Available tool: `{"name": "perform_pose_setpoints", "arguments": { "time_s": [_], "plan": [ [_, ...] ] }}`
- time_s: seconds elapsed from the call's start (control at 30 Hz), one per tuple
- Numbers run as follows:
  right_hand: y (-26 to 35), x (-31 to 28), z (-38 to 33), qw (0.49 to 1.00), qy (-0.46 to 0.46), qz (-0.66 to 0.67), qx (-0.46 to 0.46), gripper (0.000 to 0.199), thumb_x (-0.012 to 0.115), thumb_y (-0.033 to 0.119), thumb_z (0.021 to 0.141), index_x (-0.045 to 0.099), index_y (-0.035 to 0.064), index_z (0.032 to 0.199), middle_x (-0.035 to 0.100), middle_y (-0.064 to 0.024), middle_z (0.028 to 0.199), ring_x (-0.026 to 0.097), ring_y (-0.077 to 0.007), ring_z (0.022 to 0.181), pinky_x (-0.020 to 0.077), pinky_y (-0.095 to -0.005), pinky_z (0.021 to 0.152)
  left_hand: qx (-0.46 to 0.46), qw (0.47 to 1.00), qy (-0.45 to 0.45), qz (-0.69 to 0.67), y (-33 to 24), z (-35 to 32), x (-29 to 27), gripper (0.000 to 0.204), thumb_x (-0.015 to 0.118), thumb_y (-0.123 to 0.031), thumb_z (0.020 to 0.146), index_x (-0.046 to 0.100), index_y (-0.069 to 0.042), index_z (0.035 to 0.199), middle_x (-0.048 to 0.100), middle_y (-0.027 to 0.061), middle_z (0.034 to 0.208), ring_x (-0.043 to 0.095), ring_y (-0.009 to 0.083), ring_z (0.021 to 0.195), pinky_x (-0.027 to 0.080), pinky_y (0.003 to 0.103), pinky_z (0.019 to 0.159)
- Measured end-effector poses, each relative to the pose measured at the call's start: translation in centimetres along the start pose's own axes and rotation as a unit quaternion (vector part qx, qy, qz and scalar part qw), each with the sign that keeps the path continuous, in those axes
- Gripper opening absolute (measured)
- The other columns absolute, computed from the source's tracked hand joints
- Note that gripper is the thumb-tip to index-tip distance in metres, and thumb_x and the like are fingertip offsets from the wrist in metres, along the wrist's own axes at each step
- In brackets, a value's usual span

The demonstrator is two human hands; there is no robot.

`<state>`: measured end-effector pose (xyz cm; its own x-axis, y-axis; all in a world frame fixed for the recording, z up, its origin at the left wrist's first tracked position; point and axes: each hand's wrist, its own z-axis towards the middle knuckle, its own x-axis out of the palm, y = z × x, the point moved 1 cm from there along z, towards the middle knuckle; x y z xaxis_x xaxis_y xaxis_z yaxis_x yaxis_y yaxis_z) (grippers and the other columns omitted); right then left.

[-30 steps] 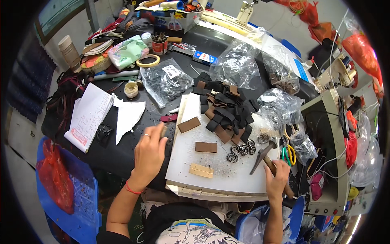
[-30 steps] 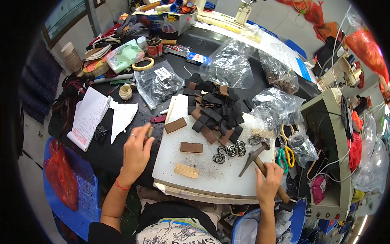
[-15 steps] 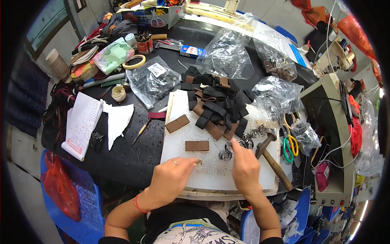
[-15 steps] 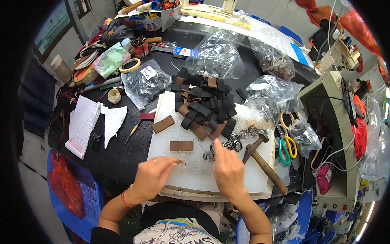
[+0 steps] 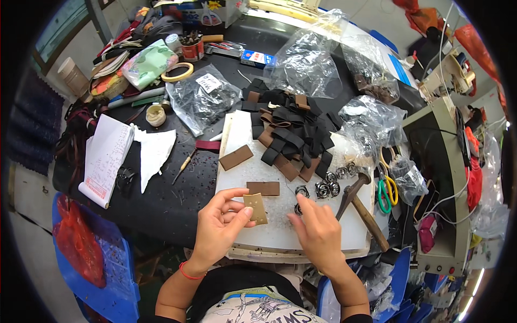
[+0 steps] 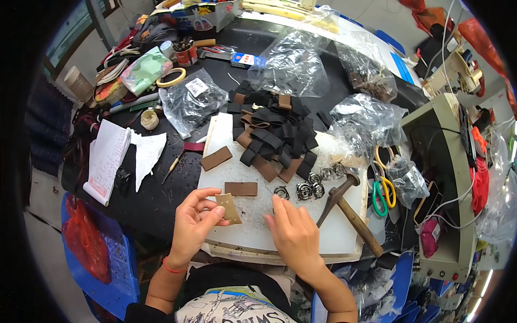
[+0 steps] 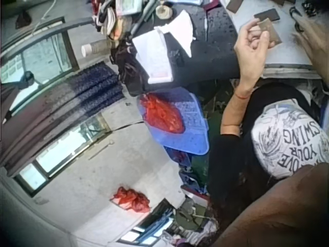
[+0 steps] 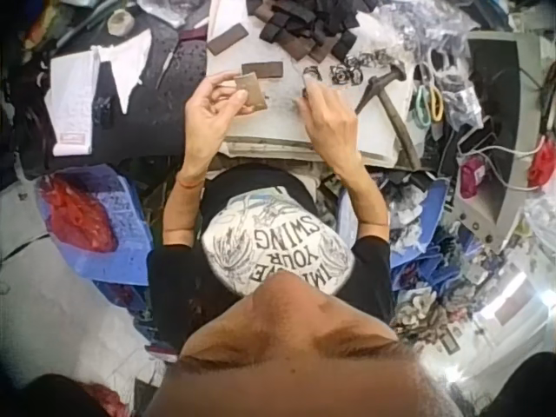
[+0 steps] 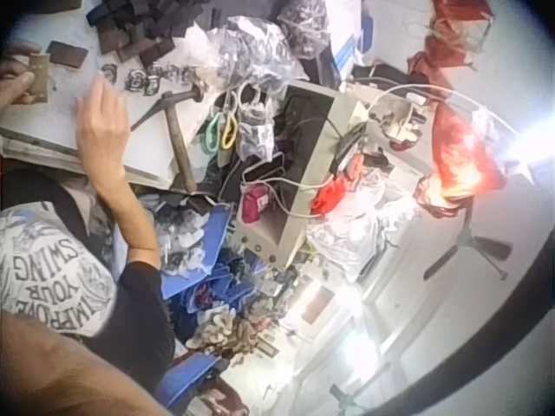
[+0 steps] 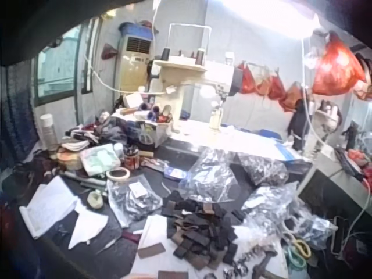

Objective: The person unpacks small black and brown rectangular pieces and metal rings from plastic bags. They place a brown piece on a wooden block, position a metal ring on top, and use a hammer and a small metal punch to drive the ring into the piece. This process is repeated for several units.

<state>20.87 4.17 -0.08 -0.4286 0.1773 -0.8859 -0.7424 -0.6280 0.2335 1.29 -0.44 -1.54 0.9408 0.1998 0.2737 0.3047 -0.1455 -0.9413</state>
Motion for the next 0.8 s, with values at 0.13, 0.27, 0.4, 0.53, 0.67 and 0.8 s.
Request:
{"name": "perform_pose_setpoints", "arguments": {
  "time_s": [0.13,0.27,0.4,0.53,0.67,0.8],
  "plan": [
    [-0.4,0.9,-0.1,0.997,0.038,-0.073,-0.007,0.039,0.065,0.006,0.078,0.056,-0.006,0.115,0.062,-0.0108,0.09,0.054,-0.023,0.066,0.0478,-0.0306,0.06,0.0,1.0,0.011,0.012,-0.3,-0.5,0.5,0.027,0.058,-0.002,0.09,0.054,0.006,0.115,0.063,0.0096,0.091,0.064,0.0122,0.082,0.058,0.025,0.073],
    [-1.5,0.6,0.0,0.998,-0.065,0.025,0.008,0.04,0.065,0.0,0.08,0.055,-0.0042,0.118,0.064,-0.0134,0.088,0.06,-0.0253,0.069,0.0503,-0.0327,0.062,-0.011,1.0,-0.002,-0.009,0.0,-0.9,0.5,0.023,0.057,-0.003,0.091,0.056,0.007,0.111,0.062,0.0096,0.092,0.063,0.0125,0.084,0.059,0.027,0.073],
    [-0.4,-0.9,-0.5,0.92,-0.061,0.317,0.22,0.035,0.066,-0.004,0.081,0.058,-0.0001,0.115,0.067,-0.015,0.094,0.067,-0.0202,0.076,0.0533,-0.0277,0.066,-0.022,0.999,-0.004,-0.027,0.7,-0.7,0.3,0.024,0.057,-0.004,0.092,0.056,0.007,0.112,0.064,0.0118,0.096,0.064,0.0134,0.085,0.058,0.027,0.075],
    [1.8,-2.2,-1.5,0.912,0.079,0.382,0.127,0.027,0.07,-0.004,0.078,0.061,-0.0029,0.104,0.067,-0.0109,0.092,0.067,-0.0143,0.075,0.0542,-0.0251,0.064,-0.025,0.999,-0.004,-0.037,0.5,-0.9,0.9,0.023,0.058,-0.005,0.091,0.058,0.007,0.111,0.066,0.0131,0.098,0.065,0.0132,0.085,0.057,0.026,0.075],
    [3.4,-0.8,-1.2,0.863,0.079,0.479,0.141,0.023,0.067,-0.008,0.08,0.06,-0.0039,0.101,0.065,-0.0102,0.088,0.066,-0.0127,0.07,0.0549,-0.0239,0.06,-0.023,0.999,0.024,-0.01,-0.1,-1.5,1.4,0.022,0.059,-0.005,0.091,0.061,0.008,0.109,0.067,0.0134,0.097,0.065,0.0124,0.086,0.055,0.024,0.076],
    [3.7,-0.2,-2.0,0.81,0.032,0.542,0.222,0.017,0.061,-0.011,0.083,0.058,-0.0051,0.099,0.065,-0.012,0.084,0.065,-0.0136,0.066,0.0562,-0.0248,0.057,-0.025,0.999,0.047,-0.01,-0.3,-2.0,1.6,0.021,0.057,-0.003,0.092,0.058,0.008,0.11,0.066,0.0145,0.102,0.064,0.0155,0.092,0.054,0.027,0.082]
  ]
}}
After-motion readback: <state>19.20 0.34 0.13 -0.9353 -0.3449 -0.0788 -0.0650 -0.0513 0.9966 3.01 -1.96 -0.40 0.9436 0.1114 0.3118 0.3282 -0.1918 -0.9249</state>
